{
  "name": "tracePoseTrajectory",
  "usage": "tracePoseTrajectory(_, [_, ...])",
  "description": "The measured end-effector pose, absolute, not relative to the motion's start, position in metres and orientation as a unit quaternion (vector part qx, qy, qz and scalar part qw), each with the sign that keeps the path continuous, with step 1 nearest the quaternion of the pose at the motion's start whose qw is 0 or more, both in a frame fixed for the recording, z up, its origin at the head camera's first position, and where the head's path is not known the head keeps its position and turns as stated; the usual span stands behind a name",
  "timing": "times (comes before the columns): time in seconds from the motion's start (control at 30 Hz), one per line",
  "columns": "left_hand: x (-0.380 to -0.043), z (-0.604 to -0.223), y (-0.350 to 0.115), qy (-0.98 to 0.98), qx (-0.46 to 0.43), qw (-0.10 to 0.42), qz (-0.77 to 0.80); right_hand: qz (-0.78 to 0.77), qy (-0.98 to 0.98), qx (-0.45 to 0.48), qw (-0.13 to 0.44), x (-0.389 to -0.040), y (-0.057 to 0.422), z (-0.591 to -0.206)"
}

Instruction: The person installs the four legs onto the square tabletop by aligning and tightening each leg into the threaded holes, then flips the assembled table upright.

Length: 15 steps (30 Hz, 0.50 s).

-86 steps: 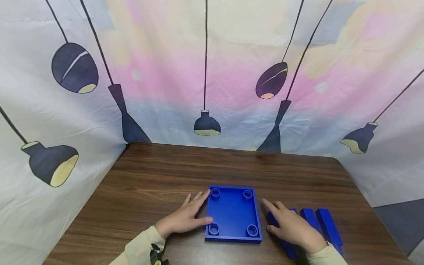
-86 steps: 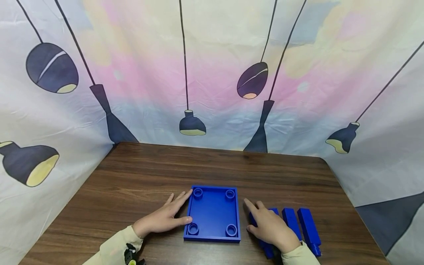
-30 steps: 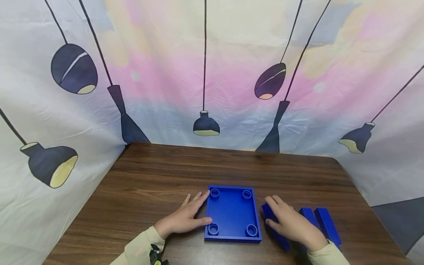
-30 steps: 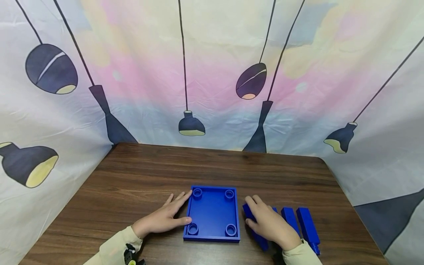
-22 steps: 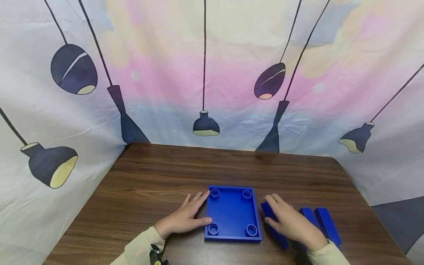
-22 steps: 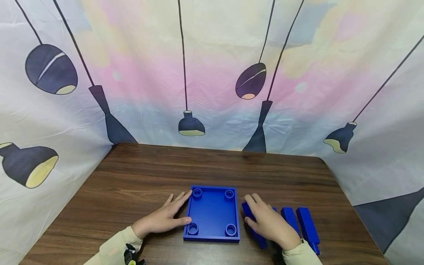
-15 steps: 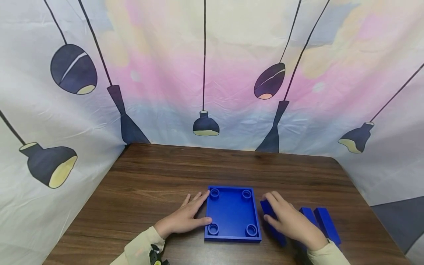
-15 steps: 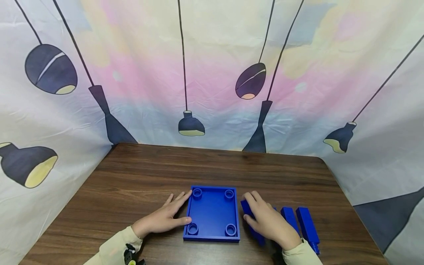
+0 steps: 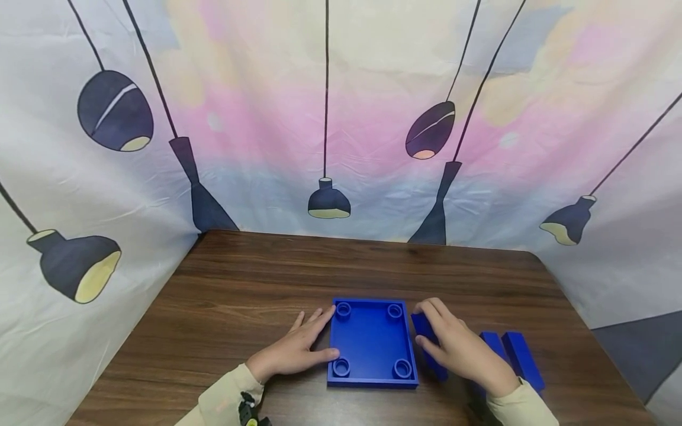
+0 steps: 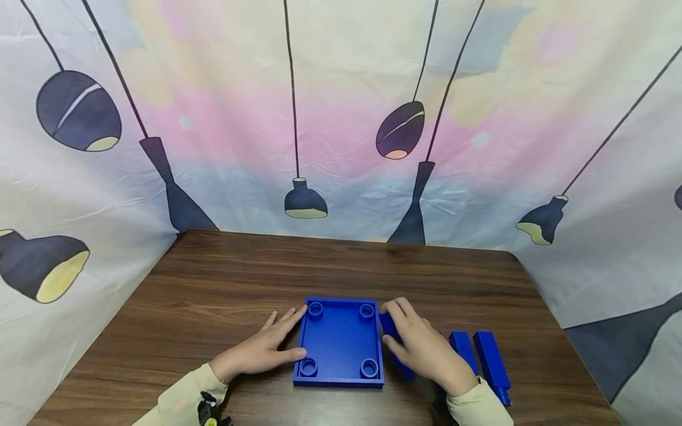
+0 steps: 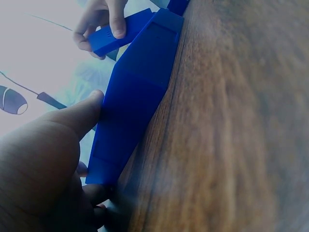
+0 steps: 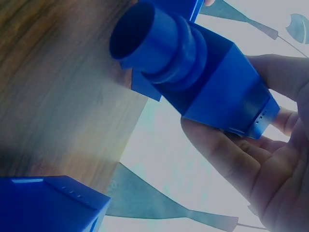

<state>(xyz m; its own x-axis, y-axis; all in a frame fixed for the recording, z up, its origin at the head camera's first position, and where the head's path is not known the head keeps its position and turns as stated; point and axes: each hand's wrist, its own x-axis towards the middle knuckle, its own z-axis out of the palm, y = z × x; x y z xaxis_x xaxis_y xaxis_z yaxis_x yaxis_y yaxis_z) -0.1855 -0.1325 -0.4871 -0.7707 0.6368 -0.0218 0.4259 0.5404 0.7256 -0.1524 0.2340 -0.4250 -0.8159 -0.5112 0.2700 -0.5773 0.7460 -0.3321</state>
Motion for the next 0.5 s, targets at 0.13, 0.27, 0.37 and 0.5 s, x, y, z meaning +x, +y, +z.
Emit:
tracePoseTrajectory(0.13, [-0.1849, -0.4875, -0.133, 0.865, 0.307, 0.145, 0.369, 0.211, -0.927, 0.295, 0.095, -0.1529, 0.2319, -0.4242])
tracePoseTrajectory(0.27, [-0.1846, -0.4871, -0.1334, 0.865, 0.306, 0.144, 0.37, 0.218, -0.918, 0.31, 0.118, -0.1554, 0.2293, -0.4232])
tracePoseTrajectory(0.37, [-0.1848, -0.4869, -0.1335, 0.866, 0.306, 0.142, 0.369, 0.221, -0.913, 0.318, 0.128, -0.1572, 0.2271, -0.4209])
tracePoseTrajectory(0.5, [-0.1854, -0.4869, -0.1331, 0.866, 0.308, 0.142, 0.367, 0.225, -0.911, 0.318, 0.133, -0.1583, 0.224, -0.417])
